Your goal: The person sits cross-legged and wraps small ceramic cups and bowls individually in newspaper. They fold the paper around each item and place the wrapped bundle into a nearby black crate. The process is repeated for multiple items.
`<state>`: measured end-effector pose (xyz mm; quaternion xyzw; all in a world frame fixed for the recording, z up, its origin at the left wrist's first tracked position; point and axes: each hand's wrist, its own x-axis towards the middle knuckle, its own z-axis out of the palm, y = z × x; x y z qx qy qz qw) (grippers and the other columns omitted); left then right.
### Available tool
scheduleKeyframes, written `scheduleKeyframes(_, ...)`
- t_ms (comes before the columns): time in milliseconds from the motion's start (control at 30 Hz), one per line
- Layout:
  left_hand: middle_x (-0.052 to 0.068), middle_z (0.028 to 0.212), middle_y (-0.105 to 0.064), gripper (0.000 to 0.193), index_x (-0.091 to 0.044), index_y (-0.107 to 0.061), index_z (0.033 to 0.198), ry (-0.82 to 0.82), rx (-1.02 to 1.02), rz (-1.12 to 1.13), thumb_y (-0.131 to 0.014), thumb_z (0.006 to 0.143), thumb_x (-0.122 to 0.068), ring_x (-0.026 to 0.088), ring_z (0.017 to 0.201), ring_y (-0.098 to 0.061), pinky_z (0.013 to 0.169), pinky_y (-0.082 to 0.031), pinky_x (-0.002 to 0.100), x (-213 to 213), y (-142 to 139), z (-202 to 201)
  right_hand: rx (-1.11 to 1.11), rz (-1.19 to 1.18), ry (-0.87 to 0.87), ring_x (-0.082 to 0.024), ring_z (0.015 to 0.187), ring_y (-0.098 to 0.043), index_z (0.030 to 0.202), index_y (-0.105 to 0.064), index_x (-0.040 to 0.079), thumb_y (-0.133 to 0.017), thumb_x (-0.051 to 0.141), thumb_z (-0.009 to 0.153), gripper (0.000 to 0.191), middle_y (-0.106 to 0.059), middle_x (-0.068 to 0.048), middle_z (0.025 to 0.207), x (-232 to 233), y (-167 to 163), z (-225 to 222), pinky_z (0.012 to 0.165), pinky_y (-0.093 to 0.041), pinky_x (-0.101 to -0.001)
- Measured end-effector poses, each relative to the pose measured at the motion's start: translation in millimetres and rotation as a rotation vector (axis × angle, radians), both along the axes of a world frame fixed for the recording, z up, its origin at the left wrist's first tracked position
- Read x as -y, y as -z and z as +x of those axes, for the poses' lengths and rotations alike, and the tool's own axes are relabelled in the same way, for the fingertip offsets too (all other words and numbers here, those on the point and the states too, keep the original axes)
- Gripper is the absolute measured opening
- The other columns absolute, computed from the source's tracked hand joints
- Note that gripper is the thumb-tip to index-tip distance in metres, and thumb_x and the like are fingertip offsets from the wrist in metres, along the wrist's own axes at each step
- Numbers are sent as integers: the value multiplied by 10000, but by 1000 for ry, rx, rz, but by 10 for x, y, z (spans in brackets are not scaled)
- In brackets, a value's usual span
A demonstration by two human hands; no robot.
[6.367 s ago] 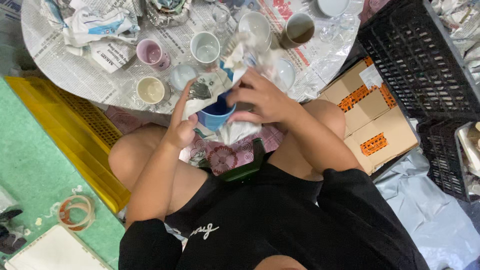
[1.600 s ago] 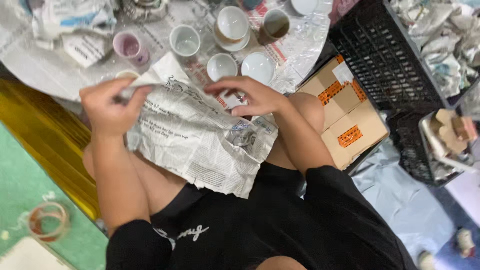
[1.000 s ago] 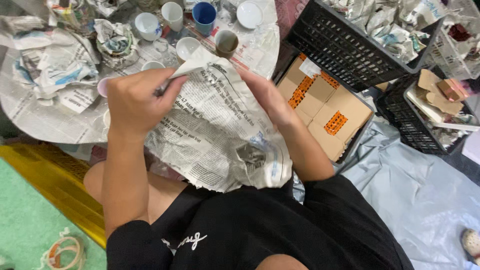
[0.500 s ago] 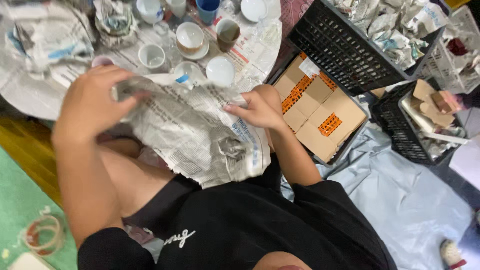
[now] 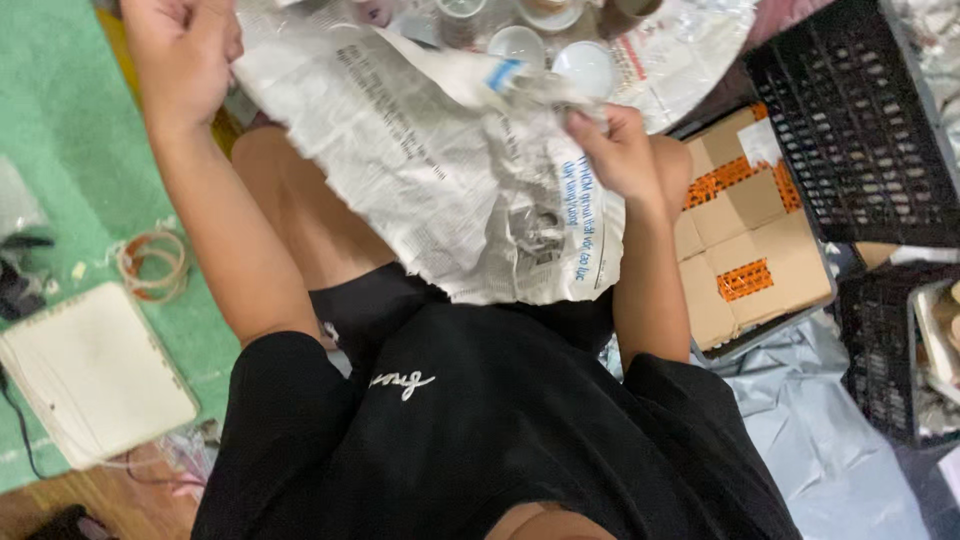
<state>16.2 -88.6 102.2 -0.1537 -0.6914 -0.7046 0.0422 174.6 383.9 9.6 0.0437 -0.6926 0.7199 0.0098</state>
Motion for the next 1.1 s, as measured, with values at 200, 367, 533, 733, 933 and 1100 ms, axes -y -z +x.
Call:
scheduleKeyframes(200, 19, 1090, -660, 522, -46, -540, 1299, 15, -12, 119, -546, 1118, -535, 117, 937, -661, 735, -566, 278, -94, 532, 407, 74, -232, 104, -38, 859, -596, 1078, -731, 26, -647, 240, 1085, 230, -720, 24, 990, 87, 230, -257, 777, -482, -236)
scheduleKeyframes(367, -3, 1029, -681, 780, 30, -638, 1367, 301, 208, 115, -630, 979, -647, 59, 848, -550, 739, -443, 221, -607, 901, 1011, 49, -233, 117, -46, 885, -610, 1101, -723, 9, -640, 196, 1088, 205, -722, 6, 1022, 130, 420, -265, 798, -492, -237)
scheduleKeyframes(533, 67, 1097, -764, 307, 32, -714, 1173, 271, 134, -128, -729, 1040, -245, 95, 964, -689, 856, -559, 270, -735, 805, 1047, 45, -161, 216, -75, 909, -622, 1153, -712, -48, -641, 63, 1082, 150, -731, -26, 1056, 221, 383, -183, 802, -501, -243)
scheduleKeyframes(733, 51, 1002, -775, 185, 26, -752, 1116, 209, 186, -202, -748, 1033, -139, 82, 868, -672, 768, -548, 269, -749, 669, 805, 127, -94, 228, -96, 1010, -685, 1156, -665, -3, -583, -82, 912, 269, -744, -39, 1131, 253, 154, -197, 869, -540, -233)
scheduleKeyframes(933, 134, 1132, -752, 259, 16, -766, 1051, 307, -8, -196, -781, 793, 39, 171, 1008, -695, 878, -548, 289, -652, 745, 750, 113, -9, 235, -134, 942, -683, 966, -693, -2, -649, -72, 956, 83, -736, -101, 1028, 145, 156, -211, 880, -546, -266)
scheduleKeyframes(1100, 180, 1200, -737, 188, 7, -771, 940, 305, 98, -103, -738, 829, 155, 227, 1045, -714, 886, -589, 286, -563, 903, 757, -129, 74, 148, -157, 1045, -655, 828, -654, 7, -745, -36, 882, 115, -669, -127, 1192, 140, 58, -193, 931, -515, -266)
